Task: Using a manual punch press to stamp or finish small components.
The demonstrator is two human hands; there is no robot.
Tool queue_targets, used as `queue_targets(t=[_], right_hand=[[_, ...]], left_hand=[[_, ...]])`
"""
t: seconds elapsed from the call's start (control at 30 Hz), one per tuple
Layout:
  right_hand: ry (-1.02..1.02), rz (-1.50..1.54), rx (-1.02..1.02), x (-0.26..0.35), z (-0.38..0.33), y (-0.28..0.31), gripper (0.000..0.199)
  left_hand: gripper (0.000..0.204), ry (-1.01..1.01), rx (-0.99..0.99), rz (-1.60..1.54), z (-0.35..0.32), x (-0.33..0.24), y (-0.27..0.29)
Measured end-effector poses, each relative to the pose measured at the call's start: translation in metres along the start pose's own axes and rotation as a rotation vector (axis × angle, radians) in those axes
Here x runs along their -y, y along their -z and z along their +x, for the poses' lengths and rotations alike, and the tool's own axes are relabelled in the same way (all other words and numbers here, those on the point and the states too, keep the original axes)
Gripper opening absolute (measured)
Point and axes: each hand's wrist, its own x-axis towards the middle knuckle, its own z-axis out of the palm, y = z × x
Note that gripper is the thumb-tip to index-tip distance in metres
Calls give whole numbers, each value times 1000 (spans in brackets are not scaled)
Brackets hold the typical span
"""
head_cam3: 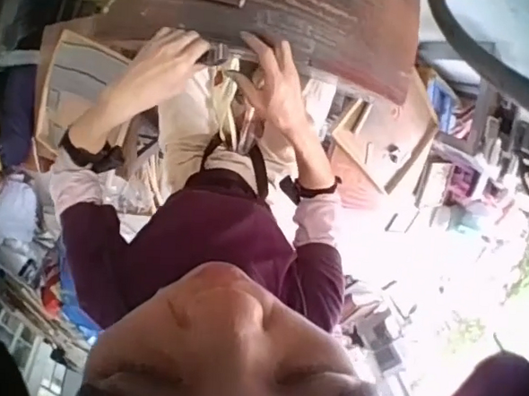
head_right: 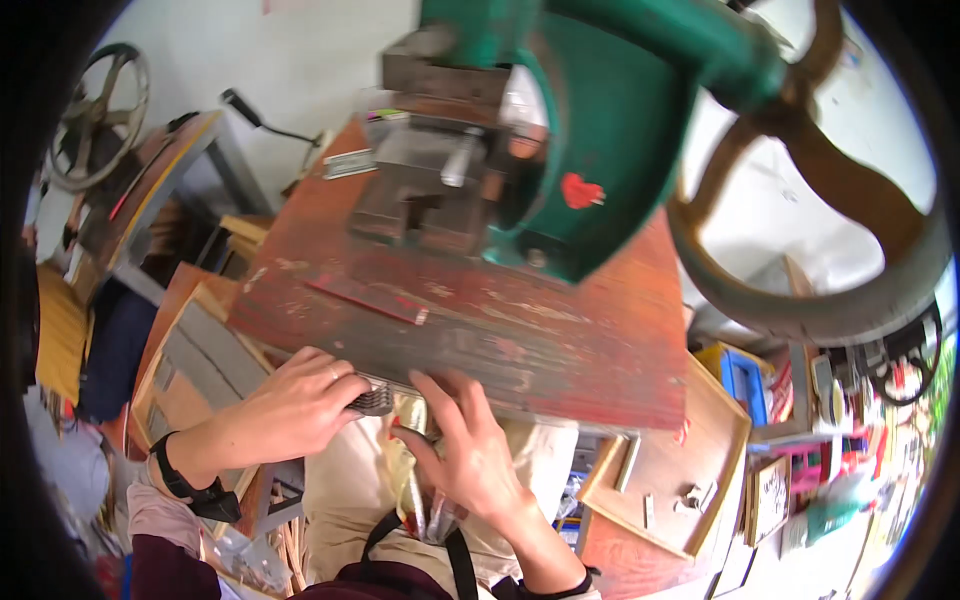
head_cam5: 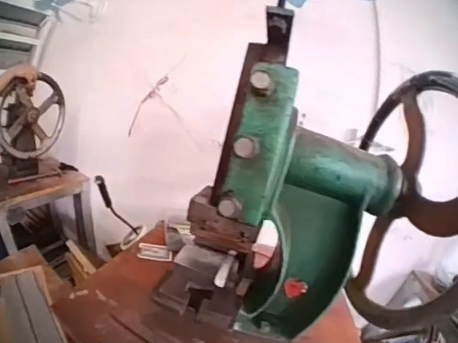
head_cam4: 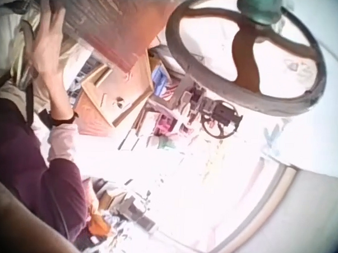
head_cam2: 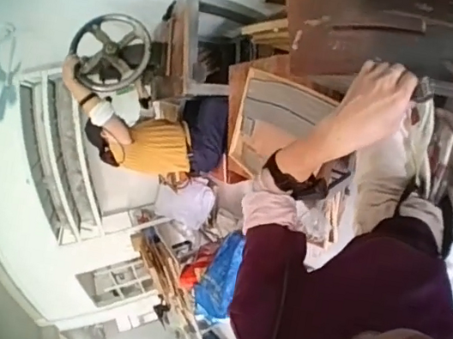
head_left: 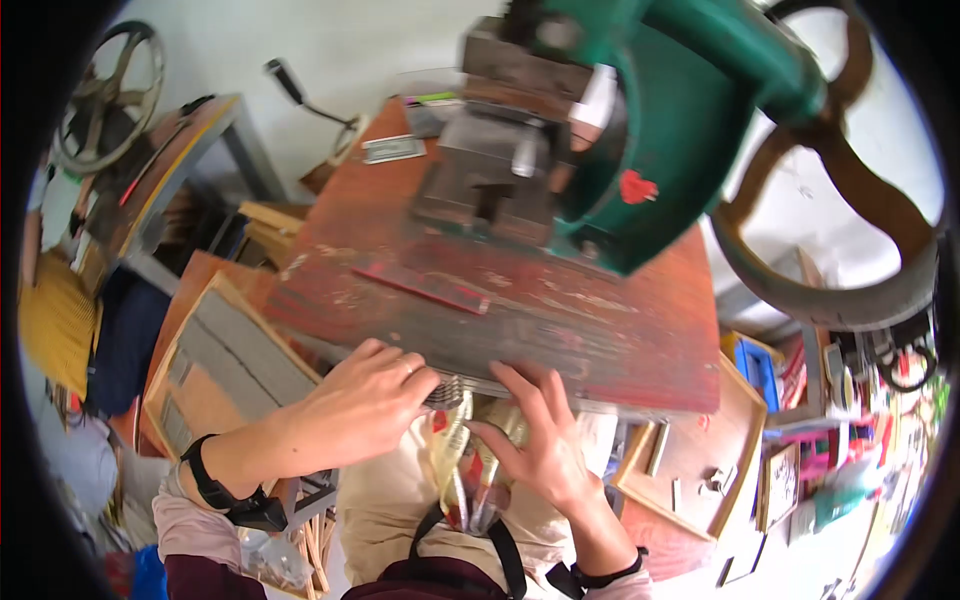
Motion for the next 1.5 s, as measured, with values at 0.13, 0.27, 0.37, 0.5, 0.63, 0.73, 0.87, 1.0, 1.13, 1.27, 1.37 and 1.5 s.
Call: queue_targets(t=[0.13,0.27,0.37,0.5,0.63,0.73,0.87,1.0,1.13,1.27,1.37,1.5], right_hand=[[39,-69,-41,-40,-1,21,66],[-11,-112,-47,-62,-1,39,60],[-7,-116,-65,-67,0,43,54],[4,-64,-82,-71,1,43,50],[0,-58,-82,-75,2,42,50],[9,-64,-88,-75,3,39,50],[-5,-77,-111,-67,4,36,47],[-35,-39,-173,-49,33,46,49],[-17,64,-321,-24,98,43,63],[-94,59,-459,-22,158,29,70],[-176,55,-482,-34,188,25,74],[-143,-67,-561,-46,210,32,62]], left_hand=[[28,-151,28,113,63,-19,-17],[27,-215,-77,228,98,-23,-37],[23,-149,23,182,100,-23,-40],[31,-97,-30,55,94,-25,-37],[50,-24,-132,-86,85,-26,-38],[54,31,-183,-203,79,-21,-44],[53,25,-274,-252,74,-14,-49],[61,-24,-454,-300,81,-5,-25],[77,97,-821,-461,100,21,8],[92,272,-955,-631,145,70,26],[96,347,-885,-611,173,88,43],[96,321,-906,-148,202,104,48]])
